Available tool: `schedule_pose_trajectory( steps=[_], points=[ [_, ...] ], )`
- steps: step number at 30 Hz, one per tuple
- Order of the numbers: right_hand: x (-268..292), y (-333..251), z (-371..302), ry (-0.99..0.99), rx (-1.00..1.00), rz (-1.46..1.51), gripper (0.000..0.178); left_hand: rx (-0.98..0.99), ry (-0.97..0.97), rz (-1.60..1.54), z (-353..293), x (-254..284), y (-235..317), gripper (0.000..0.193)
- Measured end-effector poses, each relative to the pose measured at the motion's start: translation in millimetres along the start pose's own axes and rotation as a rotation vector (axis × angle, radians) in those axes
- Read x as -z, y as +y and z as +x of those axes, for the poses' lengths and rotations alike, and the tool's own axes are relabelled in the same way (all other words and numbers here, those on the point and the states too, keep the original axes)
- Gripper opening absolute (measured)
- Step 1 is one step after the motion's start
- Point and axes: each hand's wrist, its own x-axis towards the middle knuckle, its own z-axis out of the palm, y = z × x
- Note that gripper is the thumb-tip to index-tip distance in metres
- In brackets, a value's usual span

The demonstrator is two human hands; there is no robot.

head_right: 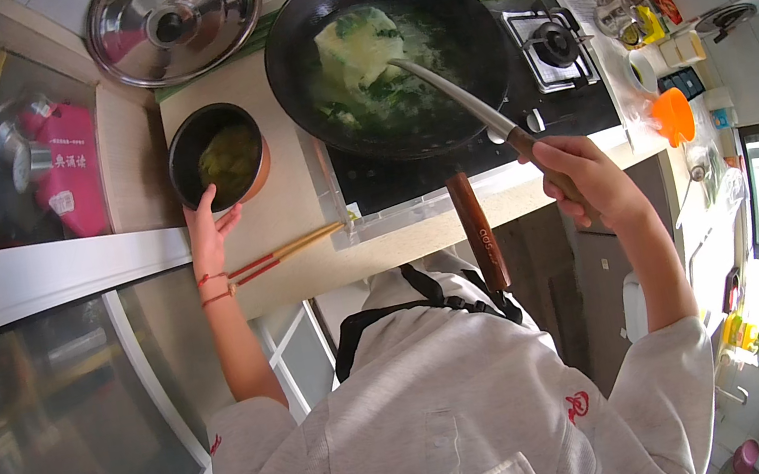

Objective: The person cooks noodles and vegetables in a wok on a gas stove. They use a ladle to stir the boiling contents and then use chopsticks to transfer the cooked noodles and vegetables into a bowl.

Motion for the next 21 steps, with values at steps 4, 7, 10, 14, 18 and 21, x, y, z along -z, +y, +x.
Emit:
schedule_pose_trajectory(
  steps=[4,7,10,14,18,21],
  points=[
    [9.1,-9.2,-7.8,0.054,0.025,-0.077,0.035,0.007,-0.035,-0.079,-3.5,-1.8,-3.3,0.063],
    [13.7,-18.6,-12.3,0.122,0.002,-0.191,0.031,0.016,-0.065,-0.116,1.3,1.3,-8.4,0.062],
    [20.5,-30.4,-19.0,0.138,0.038,-0.47,0.029,0.041,-0.094,-0.139,7.9,5.7,-14.2,0.06],
    [27.0,-65.1,-33.4,0.307,0.315,-1.205,0.019,0.038,-0.099,-0.163,6.6,2.8,-12.7,0.06],
    [10.2,-111.4,-54.9,0.437,0.378,-1.375,0.01,0.027,-0.076,-0.155,-0.1,2.4,-13.3,0.059],
    [3.8,-133.4,-63.1,0.479,0.439,-1.559,0.006,0.029,-0.081,-0.133,8.2,6.6,-20.4,0.057]
  ],
)
